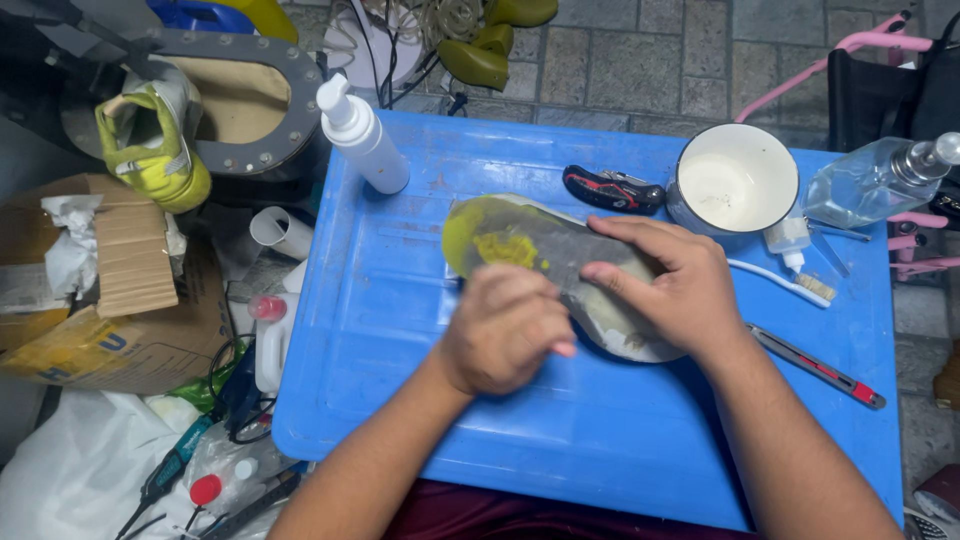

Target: The person uses a utility knife to scrape and peel away old adhesive and material from the sole of a yellow and grey shoe. They repeatedly scrape the surface and pull off loose pieces by hand, working on different sections of the sole.

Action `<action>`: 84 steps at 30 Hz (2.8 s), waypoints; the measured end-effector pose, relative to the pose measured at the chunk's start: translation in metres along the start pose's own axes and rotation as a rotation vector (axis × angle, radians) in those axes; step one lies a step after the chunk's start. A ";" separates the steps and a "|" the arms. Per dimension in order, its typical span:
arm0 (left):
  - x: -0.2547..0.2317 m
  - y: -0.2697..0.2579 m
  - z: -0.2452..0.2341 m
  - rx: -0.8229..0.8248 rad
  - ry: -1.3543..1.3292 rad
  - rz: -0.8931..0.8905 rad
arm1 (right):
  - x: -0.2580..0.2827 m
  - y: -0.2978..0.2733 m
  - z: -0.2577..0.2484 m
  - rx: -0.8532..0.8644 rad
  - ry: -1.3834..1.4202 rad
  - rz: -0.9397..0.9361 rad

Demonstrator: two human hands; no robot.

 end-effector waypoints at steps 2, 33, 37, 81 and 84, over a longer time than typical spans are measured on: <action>0.012 -0.003 -0.016 -0.005 0.028 -0.112 | 0.003 -0.006 0.002 -0.002 -0.050 -0.010; 0.049 -0.001 -0.060 -0.179 0.083 -0.666 | 0.020 -0.011 -0.004 -0.044 -0.127 -0.182; 0.028 0.010 -0.061 -0.058 0.354 -0.590 | 0.030 -0.014 -0.004 -0.068 -0.204 -0.202; 0.041 -0.007 -0.056 0.072 0.176 -0.514 | 0.037 -0.020 -0.001 -0.088 -0.247 -0.250; 0.041 -0.006 -0.060 0.075 0.145 -0.524 | 0.032 -0.018 -0.002 -0.076 -0.215 -0.246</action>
Point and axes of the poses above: each hand's wrist, its own y-axis towards the middle knuckle, its own z-axis out of the palm, x = y × z, the point moved 7 cm from there along y, towards the middle knuckle, and after that the axes turned 2 degrees about -x, right-handed, at the moved point
